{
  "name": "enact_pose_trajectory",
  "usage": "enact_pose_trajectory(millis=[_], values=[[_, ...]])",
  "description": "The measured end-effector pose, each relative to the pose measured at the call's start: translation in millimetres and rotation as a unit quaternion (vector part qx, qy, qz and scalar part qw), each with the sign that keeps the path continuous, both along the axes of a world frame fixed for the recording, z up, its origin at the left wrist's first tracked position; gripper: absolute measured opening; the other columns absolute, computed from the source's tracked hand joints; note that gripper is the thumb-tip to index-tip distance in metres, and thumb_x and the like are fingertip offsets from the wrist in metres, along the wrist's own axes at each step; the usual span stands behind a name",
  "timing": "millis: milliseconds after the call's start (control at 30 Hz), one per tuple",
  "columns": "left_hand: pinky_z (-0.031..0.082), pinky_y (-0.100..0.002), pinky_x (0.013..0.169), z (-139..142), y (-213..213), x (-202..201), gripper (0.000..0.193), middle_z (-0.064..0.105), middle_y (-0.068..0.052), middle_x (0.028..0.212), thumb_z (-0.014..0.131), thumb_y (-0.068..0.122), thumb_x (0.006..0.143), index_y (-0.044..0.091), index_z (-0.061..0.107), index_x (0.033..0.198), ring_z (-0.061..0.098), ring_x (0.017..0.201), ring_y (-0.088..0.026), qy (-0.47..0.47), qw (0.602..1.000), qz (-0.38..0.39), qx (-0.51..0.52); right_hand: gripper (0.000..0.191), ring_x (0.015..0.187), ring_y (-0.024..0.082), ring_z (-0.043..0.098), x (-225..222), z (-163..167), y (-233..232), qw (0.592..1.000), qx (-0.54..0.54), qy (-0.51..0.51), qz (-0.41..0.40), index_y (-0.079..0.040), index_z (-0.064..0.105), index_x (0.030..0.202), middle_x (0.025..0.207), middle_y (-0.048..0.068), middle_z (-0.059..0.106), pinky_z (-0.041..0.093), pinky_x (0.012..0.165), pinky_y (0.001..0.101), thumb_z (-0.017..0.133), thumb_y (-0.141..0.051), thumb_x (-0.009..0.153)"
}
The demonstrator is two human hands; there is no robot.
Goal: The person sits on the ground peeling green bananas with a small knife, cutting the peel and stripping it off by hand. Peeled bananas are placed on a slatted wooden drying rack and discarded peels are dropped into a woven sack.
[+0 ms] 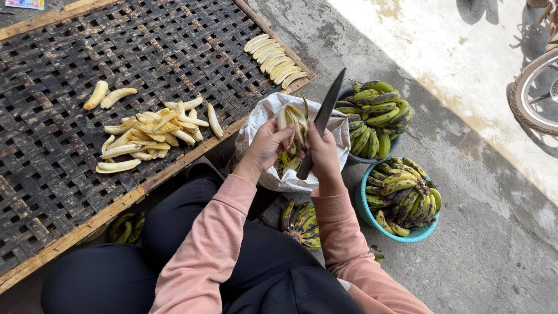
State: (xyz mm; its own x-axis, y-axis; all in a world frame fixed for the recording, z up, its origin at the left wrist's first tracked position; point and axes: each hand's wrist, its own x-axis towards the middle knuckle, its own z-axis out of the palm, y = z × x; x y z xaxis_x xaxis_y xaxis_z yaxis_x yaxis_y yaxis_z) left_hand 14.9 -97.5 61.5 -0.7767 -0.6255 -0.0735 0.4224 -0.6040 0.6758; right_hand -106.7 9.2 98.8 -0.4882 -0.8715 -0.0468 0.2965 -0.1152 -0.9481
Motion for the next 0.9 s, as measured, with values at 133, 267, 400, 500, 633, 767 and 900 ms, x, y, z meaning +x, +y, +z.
enact_pose_trajectory(millis=[133, 267, 400, 500, 633, 767, 900], values=[[0.064, -0.03, 0.08, -5, -9, 3, 0.039, 0.071, -0.008, 0.109, 0.07, 0.017, 0.095, 0.002, 0.059, 0.13, 0.073, 0.088, -0.017, 0.001, 0.998, 0.025, 0.05, 0.026, 0.057, 0.011, 0.053, -22, 5, 3, 0.997, -0.039, -0.057, -0.046, -0.001, 0.061, 0.097, 0.076, 0.003, 0.059, 0.043, 0.048, 0.0272, 0.054, -0.024, 0.108], [0.063, -0.03, 0.081, -7, -4, -5, 0.036, 0.07, -0.007, 0.114, 0.068, 0.013, 0.096, 0.006, 0.06, 0.131, 0.069, 0.097, -0.015, 0.003, 0.996, 0.09, 0.029, 0.023, 0.051, 0.01, 0.048, -30, -3, 4, 0.996, -0.024, 0.049, -0.074, -0.004, 0.058, 0.096, 0.07, 0.001, 0.052, 0.039, 0.044, 0.0262, 0.055, -0.023, 0.11], [0.061, -0.03, 0.084, -11, -7, -3, 0.041, 0.069, -0.004, 0.121, 0.067, 0.008, 0.091, 0.012, 0.06, 0.131, 0.065, 0.107, -0.014, 0.021, 0.984, 0.17, 0.039, 0.024, 0.048, 0.01, 0.049, -31, -15, 9, 0.992, -0.06, 0.038, -0.109, -0.007, 0.057, 0.095, 0.069, 0.001, 0.055, 0.041, 0.044, 0.0253, 0.051, -0.025, 0.109], [0.061, -0.031, 0.093, -13, -13, 2, 0.036, 0.069, -0.006, 0.124, 0.067, 0.008, 0.095, 0.011, 0.061, 0.13, 0.065, 0.113, -0.016, 0.031, 0.978, 0.207, 0.003, 0.021, 0.051, 0.006, 0.047, -33, -16, 13, 0.986, 0.026, 0.109, -0.122, -0.005, 0.059, 0.098, 0.072, -0.002, 0.054, 0.04, 0.043, 0.0242, 0.056, -0.024, 0.109], [0.064, -0.032, 0.096, -12, -1, -7, 0.027, 0.071, -0.008, 0.123, 0.068, 0.008, 0.098, 0.009, 0.063, 0.124, 0.068, 0.112, -0.019, -0.125, 0.962, 0.197, -0.138, 0.02, 0.062, 0.004, 0.054, -22, -11, 10, 0.949, -0.012, 0.292, -0.115, -0.004, 0.061, 0.112, 0.084, -0.003, 0.062, 0.043, 0.052, 0.0212, 0.073, -0.015, 0.1], [0.064, -0.033, 0.091, -11, 14, -13, 0.03, 0.072, -0.008, 0.121, 0.071, 0.011, 0.096, 0.009, 0.065, 0.125, 0.069, 0.11, -0.019, -0.155, 0.953, 0.139, -0.22, 0.018, 0.047, 0.004, 0.049, -7, -5, 7, 0.986, 0.023, 0.161, -0.045, -0.005, 0.065, 0.11, 0.07, -0.004, 0.056, 0.036, 0.039, 0.0215, 0.071, -0.015, 0.097], [0.063, -0.037, 0.087, -7, 3, -11, 0.034, 0.069, -0.002, 0.122, 0.066, 0.014, 0.097, 0.014, 0.061, 0.131, 0.068, 0.107, -0.02, -0.05, 0.984, 0.165, -0.034, 0.014, 0.047, 0.004, 0.049, -8, 0, 8, 0.985, -0.01, 0.131, -0.107, -0.002, 0.067, 0.105, 0.069, -0.003, 0.058, 0.039, 0.041, 0.0229, 0.07, -0.016, 0.101]])
